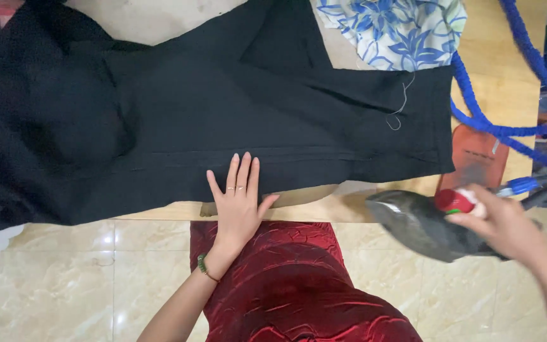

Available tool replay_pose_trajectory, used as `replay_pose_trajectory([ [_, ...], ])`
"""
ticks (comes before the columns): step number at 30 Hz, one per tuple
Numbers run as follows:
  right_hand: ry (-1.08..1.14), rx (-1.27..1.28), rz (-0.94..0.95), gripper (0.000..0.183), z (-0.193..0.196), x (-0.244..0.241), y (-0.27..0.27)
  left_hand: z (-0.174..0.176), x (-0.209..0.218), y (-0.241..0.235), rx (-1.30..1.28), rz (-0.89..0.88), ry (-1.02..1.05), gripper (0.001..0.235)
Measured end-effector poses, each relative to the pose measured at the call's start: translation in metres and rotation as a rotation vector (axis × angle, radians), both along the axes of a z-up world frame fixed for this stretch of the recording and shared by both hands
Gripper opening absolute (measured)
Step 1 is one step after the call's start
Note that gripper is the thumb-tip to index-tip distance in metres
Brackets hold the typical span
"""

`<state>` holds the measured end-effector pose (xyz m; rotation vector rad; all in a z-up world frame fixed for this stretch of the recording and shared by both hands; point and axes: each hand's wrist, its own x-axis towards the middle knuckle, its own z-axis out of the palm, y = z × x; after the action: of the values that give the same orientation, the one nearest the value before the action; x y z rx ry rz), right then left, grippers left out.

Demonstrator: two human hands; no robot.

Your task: The person irons a black garment on a wooden table, repeatedly placing a patterned cloth over the fabric and pressing with a steam iron. They adjust the garment and cloth between passes, smoothing the fabric by hand and using the iron to remove wrinkles.

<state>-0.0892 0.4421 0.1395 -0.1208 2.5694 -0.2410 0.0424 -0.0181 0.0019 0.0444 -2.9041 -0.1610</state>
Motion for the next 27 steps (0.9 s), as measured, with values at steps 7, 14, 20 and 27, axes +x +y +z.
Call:
replay_pose_trajectory([
  [7, 0.228, -0.141, 0.364, 0.040, -0.004, -0.004, -0.152, 0.005, 0.005, -0.025, 0.019, 0.072, 0.044, 0.082],
  [14, 0.466, -0.046, 0.731, 0.046, -0.004, -0.031, -0.251, -0.024, 0.026, -0.063, 0.426, 0.132, -0.002, 0.076],
  [20, 0.502, -0.190, 0.883, 0.046, -0.002, -0.027, -0.331, -0.045, 0.030, -0.104, 0.517, 0.177, -0.006, 0.066],
  [27, 0.501, -0.132, 0.891, 0.049, 0.003, -0.029, -0.325, -0.039, 0.030, -0.134, 0.406, 0.234, -0.092, 0.052],
])
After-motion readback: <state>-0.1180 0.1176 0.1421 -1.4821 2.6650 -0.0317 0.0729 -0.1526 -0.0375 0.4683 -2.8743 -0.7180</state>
